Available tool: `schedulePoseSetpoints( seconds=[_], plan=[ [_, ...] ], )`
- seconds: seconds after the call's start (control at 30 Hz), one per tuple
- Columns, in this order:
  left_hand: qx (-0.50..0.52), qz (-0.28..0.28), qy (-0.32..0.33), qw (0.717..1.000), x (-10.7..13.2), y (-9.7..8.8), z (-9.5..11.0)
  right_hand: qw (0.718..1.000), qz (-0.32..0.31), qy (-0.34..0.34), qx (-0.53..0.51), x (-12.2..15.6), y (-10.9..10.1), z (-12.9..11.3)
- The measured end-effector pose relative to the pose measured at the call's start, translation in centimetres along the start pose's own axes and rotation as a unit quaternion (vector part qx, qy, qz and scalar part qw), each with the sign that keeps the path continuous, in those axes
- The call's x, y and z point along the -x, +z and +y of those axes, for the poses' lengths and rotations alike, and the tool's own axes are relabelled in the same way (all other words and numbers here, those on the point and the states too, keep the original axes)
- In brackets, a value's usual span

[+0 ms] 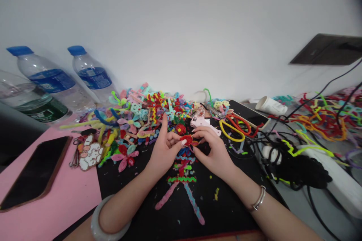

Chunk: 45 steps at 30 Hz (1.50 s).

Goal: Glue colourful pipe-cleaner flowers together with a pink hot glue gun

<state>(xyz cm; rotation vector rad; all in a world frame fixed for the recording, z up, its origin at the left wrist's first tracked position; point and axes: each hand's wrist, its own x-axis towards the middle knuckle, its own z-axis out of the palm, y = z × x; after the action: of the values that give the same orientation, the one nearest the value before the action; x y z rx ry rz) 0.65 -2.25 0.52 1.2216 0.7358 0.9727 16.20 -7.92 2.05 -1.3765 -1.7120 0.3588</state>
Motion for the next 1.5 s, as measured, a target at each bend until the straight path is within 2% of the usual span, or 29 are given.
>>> schedulePoseSetpoints(
  seconds=[0.57, 0.83, 1.0, 1.13, 1.23, 1.5],
  plan=[
    [0.005, -0.013, -0.015, 1.0, 0.1, 0.1, 0.2, 1.0, 0.002, 0.023, 0.004, 0.2, 0.0, 0.1],
    [0.006, -0.039, -0.033, 0.999, 0.3, 0.3, 0.1, 0.998, 0.034, 0.031, -0.049, 0.2, -0.8, 0.2],
    [-0.025, -0.077, -0.045, 0.996, 0.5, 0.3, 0.3, 0.996, -0.012, -0.013, -0.083, 0.2, -1.3, 0.0],
    [-0.041, -0.097, -0.042, 0.994, 0.6, 0.2, 0.2, 0.995, -0.061, -0.02, -0.078, 0.2, -1.3, 0.1],
    [-0.041, -0.104, -0.039, 0.993, 0.6, 0.2, 0.0, 0.995, -0.073, -0.017, -0.061, 0.2, -1.1, 0.2],
    [-0.047, -0.115, -0.039, 0.992, 0.6, 0.2, -0.1, 0.999, -0.023, -0.011, -0.023, 0.2, -1.0, 0.8]
  ],
)
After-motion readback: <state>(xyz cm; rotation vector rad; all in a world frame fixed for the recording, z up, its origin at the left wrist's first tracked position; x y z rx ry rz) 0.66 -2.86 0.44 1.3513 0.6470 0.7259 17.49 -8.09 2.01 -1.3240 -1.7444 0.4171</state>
